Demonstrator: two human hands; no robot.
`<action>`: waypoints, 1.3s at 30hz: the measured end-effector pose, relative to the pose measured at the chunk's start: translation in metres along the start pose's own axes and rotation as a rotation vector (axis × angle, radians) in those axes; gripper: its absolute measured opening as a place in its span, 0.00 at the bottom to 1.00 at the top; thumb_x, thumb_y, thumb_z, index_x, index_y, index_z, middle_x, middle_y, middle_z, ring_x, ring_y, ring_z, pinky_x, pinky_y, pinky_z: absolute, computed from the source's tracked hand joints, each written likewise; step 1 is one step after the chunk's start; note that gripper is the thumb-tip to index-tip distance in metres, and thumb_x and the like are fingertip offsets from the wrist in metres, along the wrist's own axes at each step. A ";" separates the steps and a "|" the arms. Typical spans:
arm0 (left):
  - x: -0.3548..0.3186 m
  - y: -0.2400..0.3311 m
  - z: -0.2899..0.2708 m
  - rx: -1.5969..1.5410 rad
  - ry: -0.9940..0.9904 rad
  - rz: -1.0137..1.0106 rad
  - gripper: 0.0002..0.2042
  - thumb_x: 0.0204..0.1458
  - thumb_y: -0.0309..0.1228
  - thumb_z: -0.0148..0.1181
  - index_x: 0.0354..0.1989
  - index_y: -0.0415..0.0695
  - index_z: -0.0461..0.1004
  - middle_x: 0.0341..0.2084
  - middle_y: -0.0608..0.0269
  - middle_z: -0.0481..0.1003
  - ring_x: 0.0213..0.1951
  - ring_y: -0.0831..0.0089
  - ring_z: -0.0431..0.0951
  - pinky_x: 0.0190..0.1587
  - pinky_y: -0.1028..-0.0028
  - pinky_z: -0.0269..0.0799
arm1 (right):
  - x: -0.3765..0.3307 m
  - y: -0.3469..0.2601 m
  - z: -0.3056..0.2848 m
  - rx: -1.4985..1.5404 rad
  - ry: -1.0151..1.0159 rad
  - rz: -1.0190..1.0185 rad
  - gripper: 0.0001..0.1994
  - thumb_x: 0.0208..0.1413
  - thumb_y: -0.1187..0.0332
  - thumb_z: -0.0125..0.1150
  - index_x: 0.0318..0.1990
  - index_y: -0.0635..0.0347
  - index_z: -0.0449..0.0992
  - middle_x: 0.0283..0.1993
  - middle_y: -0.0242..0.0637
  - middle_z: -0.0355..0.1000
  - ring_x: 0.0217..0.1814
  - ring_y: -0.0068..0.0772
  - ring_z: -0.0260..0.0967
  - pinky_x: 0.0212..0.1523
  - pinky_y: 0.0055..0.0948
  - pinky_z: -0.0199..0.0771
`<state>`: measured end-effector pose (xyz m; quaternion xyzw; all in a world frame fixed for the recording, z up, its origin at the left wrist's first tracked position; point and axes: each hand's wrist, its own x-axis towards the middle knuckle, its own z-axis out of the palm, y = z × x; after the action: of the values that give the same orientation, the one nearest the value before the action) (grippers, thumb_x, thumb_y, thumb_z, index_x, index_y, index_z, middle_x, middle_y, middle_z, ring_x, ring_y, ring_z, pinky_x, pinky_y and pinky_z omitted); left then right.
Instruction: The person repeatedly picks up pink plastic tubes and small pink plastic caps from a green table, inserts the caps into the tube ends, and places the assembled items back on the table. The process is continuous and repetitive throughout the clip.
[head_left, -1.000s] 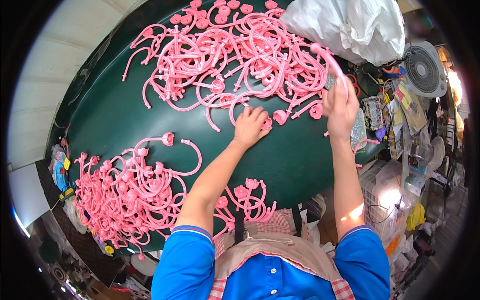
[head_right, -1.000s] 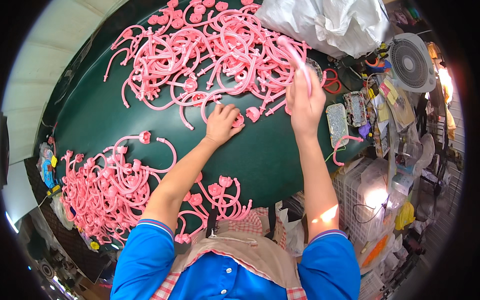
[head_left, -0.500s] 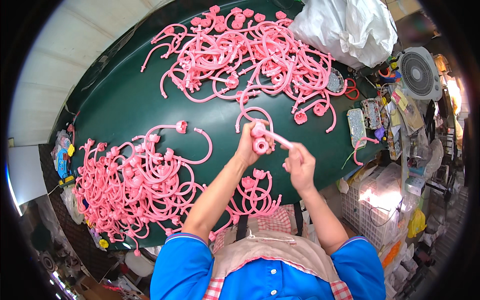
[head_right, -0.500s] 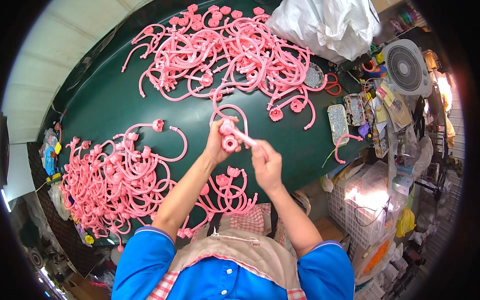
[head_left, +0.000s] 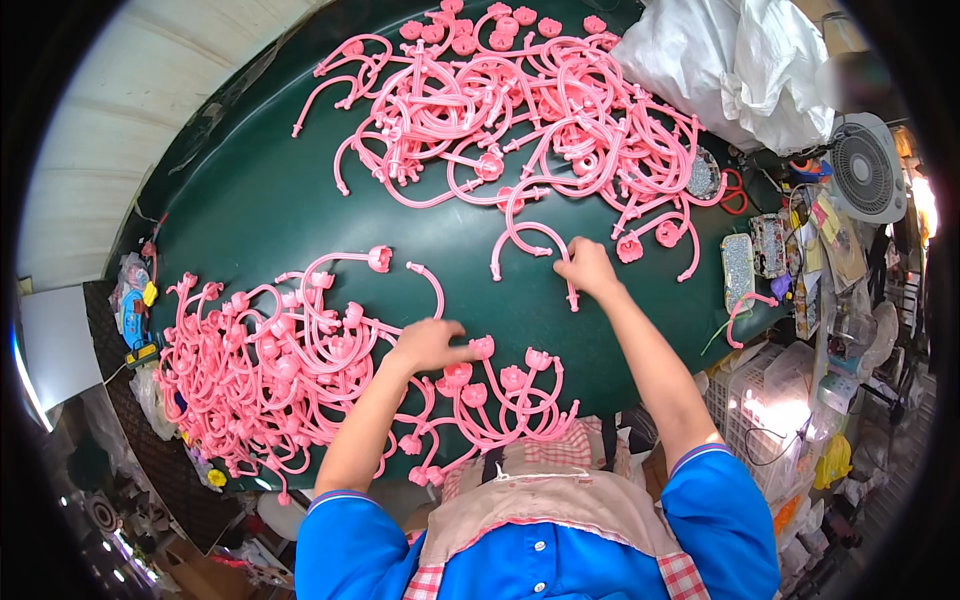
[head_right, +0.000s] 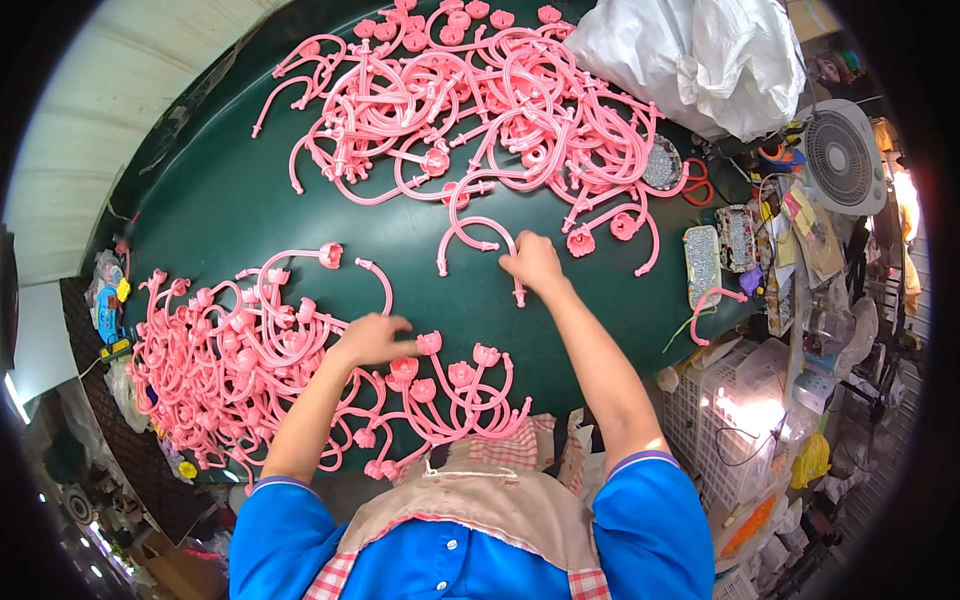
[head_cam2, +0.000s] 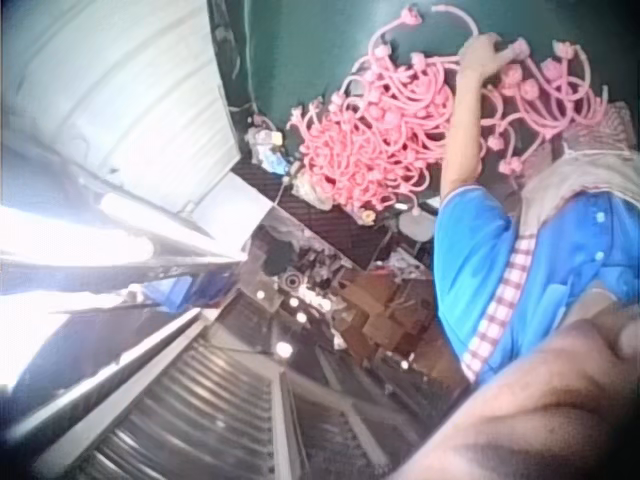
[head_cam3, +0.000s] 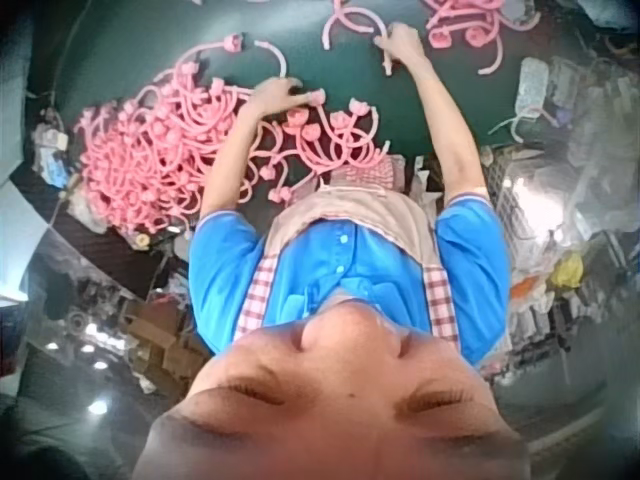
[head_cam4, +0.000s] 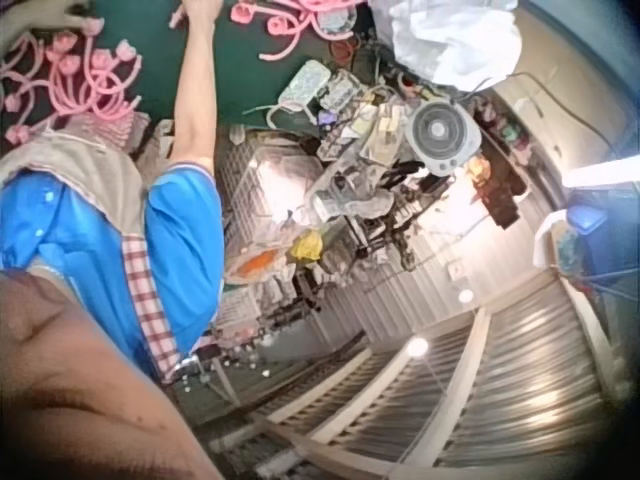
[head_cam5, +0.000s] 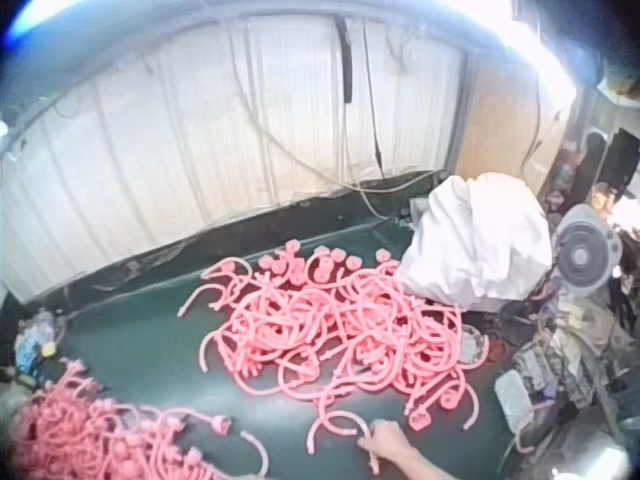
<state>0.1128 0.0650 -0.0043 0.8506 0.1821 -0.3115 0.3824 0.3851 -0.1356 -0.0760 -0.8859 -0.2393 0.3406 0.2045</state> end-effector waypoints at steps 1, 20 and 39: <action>0.002 0.001 0.005 -0.091 0.121 -0.072 0.26 0.55 0.56 0.64 0.41 0.42 0.85 0.31 0.53 0.83 0.34 0.58 0.84 0.38 0.64 0.77 | -0.001 -0.019 -0.022 0.287 -0.268 0.180 0.13 0.47 0.66 0.70 0.35 0.66 0.78 0.29 0.45 0.79 0.34 0.35 0.82 0.36 0.33 0.83; 0.042 0.070 0.059 -1.309 0.391 0.148 0.30 0.70 0.48 0.49 0.27 0.33 0.81 0.23 0.58 0.80 0.26 0.76 0.75 0.32 0.73 0.70 | -0.177 -0.066 -0.016 0.328 0.035 -0.663 0.17 0.56 0.77 0.66 0.54 0.65 0.78 0.41 0.45 0.76 0.47 0.42 0.80 0.45 0.34 0.81; 0.168 0.050 -0.043 0.141 0.641 0.315 0.19 0.50 0.38 0.70 0.48 0.48 0.72 0.36 0.55 0.76 0.35 0.54 0.80 0.38 0.58 0.76 | 0.028 0.003 -0.070 0.718 0.617 -0.285 0.06 0.67 0.71 0.58 0.42 0.66 0.76 0.39 0.42 0.78 0.41 0.37 0.81 0.42 0.31 0.83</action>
<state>0.2809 0.0784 -0.0676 0.9469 0.1374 0.0220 0.2898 0.4537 -0.1359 -0.0438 -0.7775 -0.1540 0.0918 0.6028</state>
